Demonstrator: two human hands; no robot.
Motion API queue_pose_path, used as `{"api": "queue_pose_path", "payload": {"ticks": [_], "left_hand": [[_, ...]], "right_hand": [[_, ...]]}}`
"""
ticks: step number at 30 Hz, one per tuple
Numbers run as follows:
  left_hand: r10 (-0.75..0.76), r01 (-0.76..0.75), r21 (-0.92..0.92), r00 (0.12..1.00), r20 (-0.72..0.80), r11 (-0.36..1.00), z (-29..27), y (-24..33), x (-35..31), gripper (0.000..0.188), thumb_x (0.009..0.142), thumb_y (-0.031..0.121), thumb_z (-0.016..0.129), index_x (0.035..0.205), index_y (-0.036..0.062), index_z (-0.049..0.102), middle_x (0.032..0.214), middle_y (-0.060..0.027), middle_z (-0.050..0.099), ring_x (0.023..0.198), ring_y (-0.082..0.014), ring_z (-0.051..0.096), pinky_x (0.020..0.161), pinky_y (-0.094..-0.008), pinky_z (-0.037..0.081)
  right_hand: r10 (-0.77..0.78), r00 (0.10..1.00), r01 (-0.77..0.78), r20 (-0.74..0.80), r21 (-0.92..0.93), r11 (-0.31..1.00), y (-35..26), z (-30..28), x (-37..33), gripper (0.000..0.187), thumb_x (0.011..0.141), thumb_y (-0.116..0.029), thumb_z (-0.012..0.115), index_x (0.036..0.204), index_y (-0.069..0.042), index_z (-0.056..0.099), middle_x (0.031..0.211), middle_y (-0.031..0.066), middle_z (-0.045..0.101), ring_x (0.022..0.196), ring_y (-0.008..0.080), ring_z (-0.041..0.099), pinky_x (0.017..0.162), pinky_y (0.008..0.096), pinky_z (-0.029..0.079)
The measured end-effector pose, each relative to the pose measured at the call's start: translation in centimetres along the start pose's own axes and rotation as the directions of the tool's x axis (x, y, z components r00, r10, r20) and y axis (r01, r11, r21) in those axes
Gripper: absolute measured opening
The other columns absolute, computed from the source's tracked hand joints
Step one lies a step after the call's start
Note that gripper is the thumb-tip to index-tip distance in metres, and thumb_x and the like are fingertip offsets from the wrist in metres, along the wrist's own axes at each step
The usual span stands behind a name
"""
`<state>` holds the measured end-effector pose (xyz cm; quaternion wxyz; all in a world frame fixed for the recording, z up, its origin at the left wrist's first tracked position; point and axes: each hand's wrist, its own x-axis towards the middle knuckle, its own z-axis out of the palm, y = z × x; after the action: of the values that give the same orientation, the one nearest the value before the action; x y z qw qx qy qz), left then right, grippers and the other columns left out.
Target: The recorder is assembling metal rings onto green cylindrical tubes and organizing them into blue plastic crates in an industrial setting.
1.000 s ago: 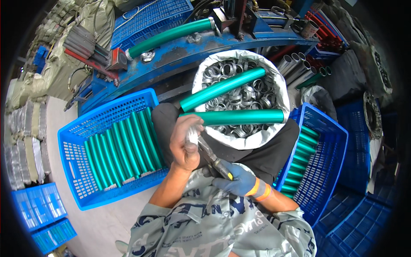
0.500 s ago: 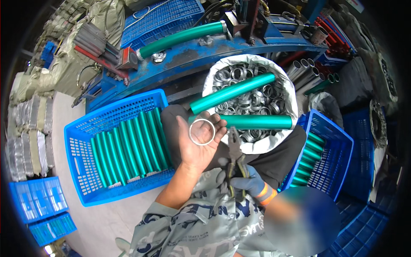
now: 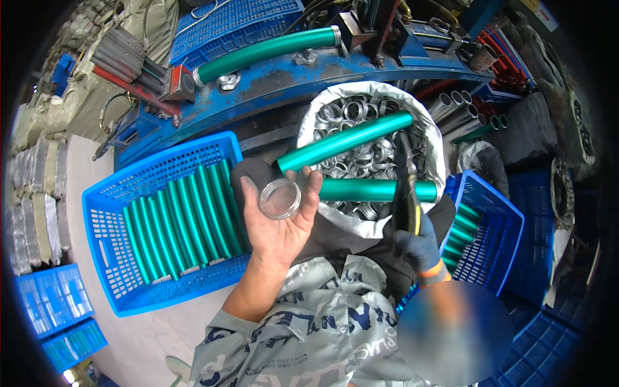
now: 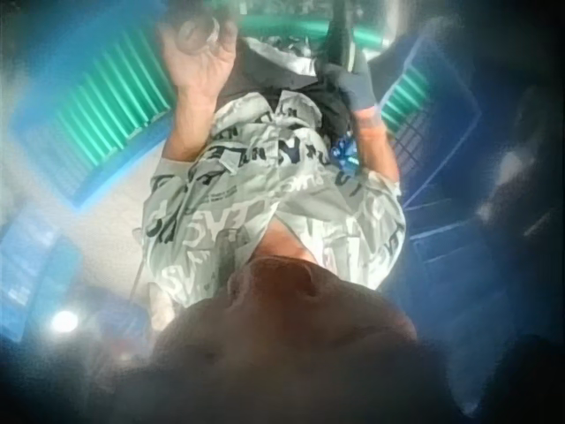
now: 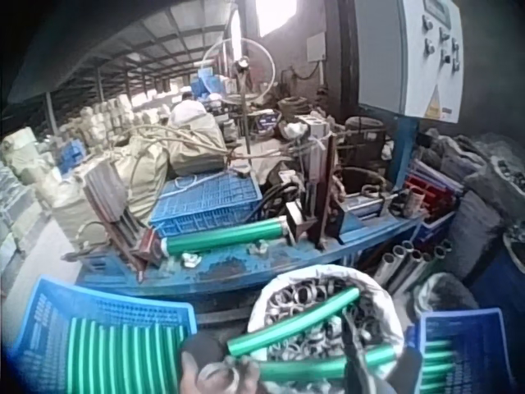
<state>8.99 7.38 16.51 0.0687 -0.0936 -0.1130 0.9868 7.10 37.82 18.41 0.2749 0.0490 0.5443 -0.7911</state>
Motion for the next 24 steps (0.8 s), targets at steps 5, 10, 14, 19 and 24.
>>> {"api": "queue_pose_path", "payload": {"ticks": [5,10,14,19,24], "left_hand": [[-0.058,0.058,-0.003,0.997,0.050,0.998,0.9,0.7,2.2,0.082,0.117,0.067,0.052,0.139,-0.0111,0.066,0.158,-0.0280,0.064,0.152,-0.0446,0.061,0.106,-0.0551,0.067],[0.062,-0.045,0.273,0.997,-0.054,0.961,0.0,2.1,1.6,0.053,0.117,0.046,0.051,0.140,0.0023,0.070,0.147,-0.0261,0.071,0.117,-0.0371,0.077,0.077,-0.0440,0.068],[0.136,-0.058,0.419,0.978,-0.160,0.906,0.0,1.0,0.9,0.054,0.117,0.053,0.049,0.130,0.0053,0.071,0.118,-0.0213,0.074,0.082,-0.0296,0.070,0.057,-0.0414,0.062],[0.161,-0.040,0.485,0.964,-0.211,0.874,-0.1,0.4,0.4,0.061,0.117,0.060,0.047,0.126,0.0049,0.071,0.110,-0.0219,0.075,0.076,-0.0304,0.071,0.053,-0.0395,0.059],[0.223,-0.046,0.546,0.938,-0.263,0.837,-1.1,0.1,0.2,0.056,0.115,0.056,0.052,0.126,0.0042,0.072,0.110,-0.0229,0.075,0.081,-0.0331,0.074,0.055,-0.0406,0.061]], "right_hand": [[-0.282,0.953,0.224,-0.112,-0.366,0.903,-4.5,-3.6,4.3,0.103,0.087,0.007,0.069,0.182,-0.005,0.033,0.131,0.0081,0.068,0.091,0.0107,0.064,0.079,0.0269,0.056],[-0.503,0.802,0.331,-0.321,-0.462,0.823,-7.5,-11.3,17.5,0.082,0.099,-0.006,0.081,0.175,-0.006,0.050,0.119,0.0003,0.070,0.101,0.0088,0.064,0.087,0.0253,0.055],[-0.769,0.611,0.325,-0.187,-0.827,0.459,-13.8,-19.6,27.6,0.101,0.084,-0.020,0.085,0.174,-0.001,0.046,0.141,0.0222,0.075,0.128,0.0310,0.074,0.109,0.0356,0.056],[-0.727,0.667,0.207,-0.163,-0.897,0.390,-23.5,-18.6,34.9,0.106,0.078,-0.025,0.084,0.175,-0.003,0.046,0.151,0.0283,0.072,0.136,0.0381,0.073,0.112,0.0400,0.058],[-0.702,0.672,0.036,-0.237,-0.936,0.351,-25.6,-15.4,40.6,0.105,0.079,-0.030,0.087,0.175,-0.012,0.049,0.147,0.0292,0.075,0.135,0.0422,0.074,0.115,0.0431,0.057]]}}
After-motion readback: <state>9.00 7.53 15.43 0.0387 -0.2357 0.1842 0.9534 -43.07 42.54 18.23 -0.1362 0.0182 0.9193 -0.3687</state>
